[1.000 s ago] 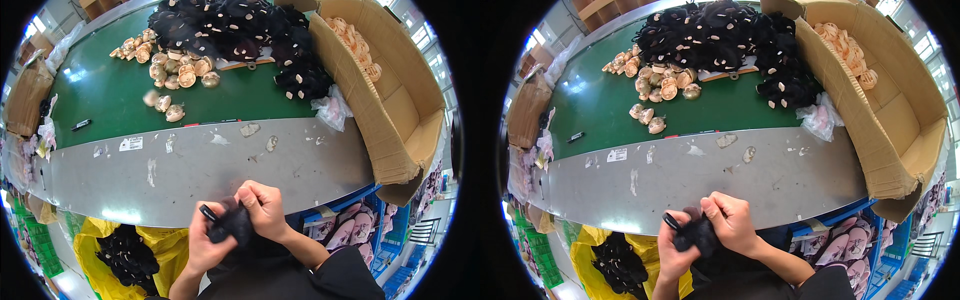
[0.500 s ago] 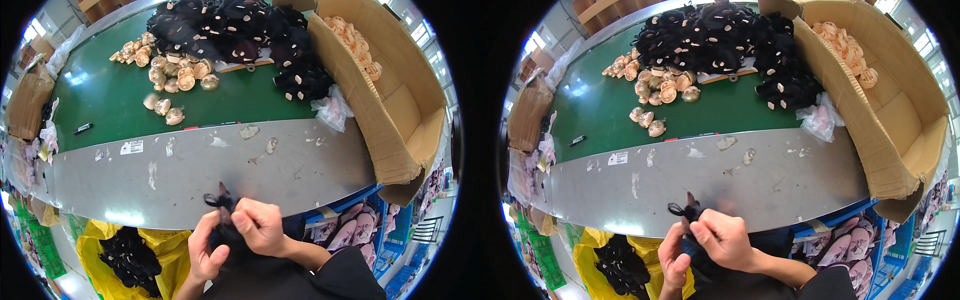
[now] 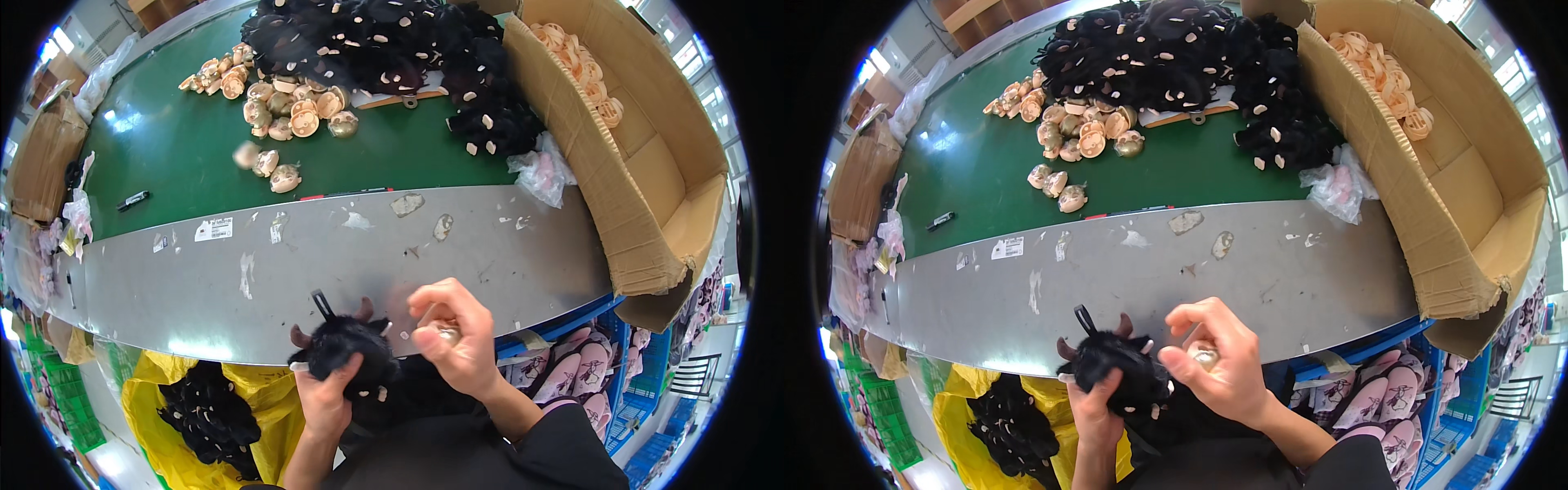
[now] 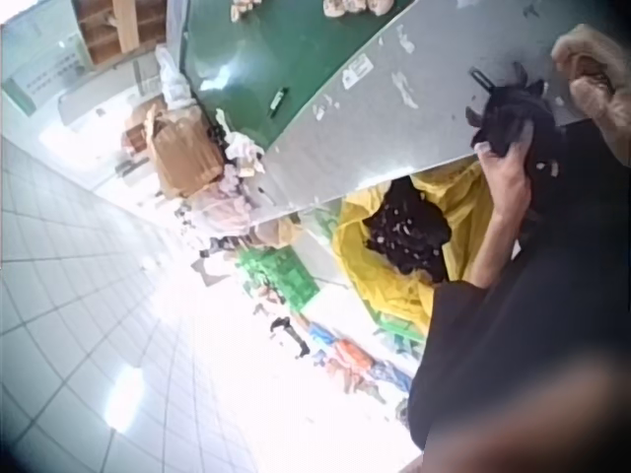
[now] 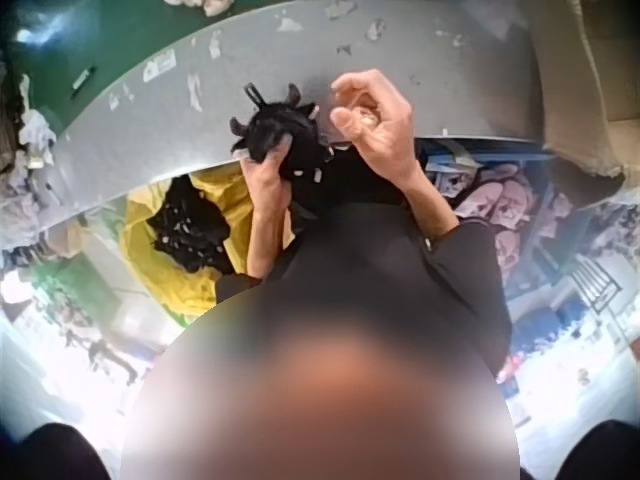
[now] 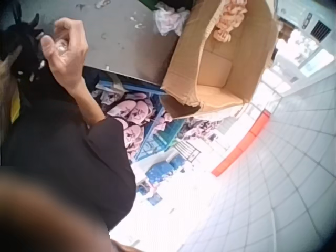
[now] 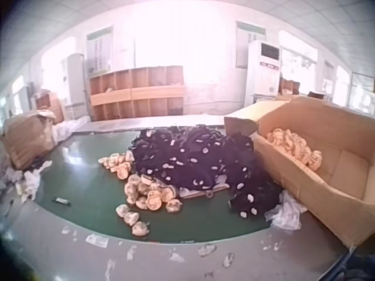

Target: The person repeatedly picks up black slipper uppers and beige slipper soles from a green worktable, presses them together by hand, and places the assembled pairs into a yellow bag. The process is repeated continuously throughout the clip.

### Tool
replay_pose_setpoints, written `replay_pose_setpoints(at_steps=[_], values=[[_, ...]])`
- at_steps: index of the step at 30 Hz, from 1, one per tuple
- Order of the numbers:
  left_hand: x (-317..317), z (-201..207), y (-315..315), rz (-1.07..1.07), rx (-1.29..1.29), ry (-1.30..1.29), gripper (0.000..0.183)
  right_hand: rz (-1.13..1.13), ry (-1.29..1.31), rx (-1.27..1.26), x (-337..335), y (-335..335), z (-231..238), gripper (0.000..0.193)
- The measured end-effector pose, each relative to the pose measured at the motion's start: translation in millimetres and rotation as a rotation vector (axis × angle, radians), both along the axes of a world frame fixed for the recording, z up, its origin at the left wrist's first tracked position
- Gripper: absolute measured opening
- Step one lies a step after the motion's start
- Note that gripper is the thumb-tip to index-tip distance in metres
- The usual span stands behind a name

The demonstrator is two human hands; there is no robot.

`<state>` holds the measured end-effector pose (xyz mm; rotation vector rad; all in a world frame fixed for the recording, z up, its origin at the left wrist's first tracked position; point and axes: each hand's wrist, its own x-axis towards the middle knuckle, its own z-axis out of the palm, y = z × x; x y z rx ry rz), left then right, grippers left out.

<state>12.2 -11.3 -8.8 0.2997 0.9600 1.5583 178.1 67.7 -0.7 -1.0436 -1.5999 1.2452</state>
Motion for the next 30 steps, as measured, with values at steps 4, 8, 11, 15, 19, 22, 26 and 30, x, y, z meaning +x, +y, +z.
replay_pose_setpoints(at_steps=[4, 8, 11, 15, 19, 22, 26, 30], values=[[-1.3, -4.0, -1.6, -0.049, -0.071, 0.018, 0.055, 0.201, -0.087, -0.149, -8.1, -0.7, -7.4, 0.036], [-0.8, -2.1, -8.8, -0.115, -0.071, 0.035, 0.056, 0.298, 0.002, -0.247, -9.2, -0.2, -6.8, 0.027], [-3.0, -1.5, -12.6, -0.13, -0.078, 0.013, 0.058, 0.305, 0.059, -0.288, -10.1, 2.0, -1.7, 0.025], [-4.9, -3.4, -13.7, -0.092, -0.061, -0.015, 0.058, 0.314, 0.056, -0.287, -15.4, 3.6, 2.7, 0.024], [-3.9, -6.6, -16.2, -0.093, -0.077, -0.033, 0.061, 0.328, 0.053, -0.224, -20.8, 2.9, 1.4, 0.019], [-4.0, -4.1, -16.4, -0.083, -0.066, -0.048, 0.065, 0.295, 0.069, -0.19, -23.9, -1.3, -1.8, 0.018], [-2.9, -3.8, -19.2, -0.039, -0.05, -0.027, 0.068, 0.298, 0.074, -0.222, -25.2, -2.7, -0.7, 0.015], [0.1, -3.9, -19.8, -0.023, -0.015, -0.018, 0.069, 0.271, 0.078, -0.154, -27.7, -2.4, 0.6, 0.015]])
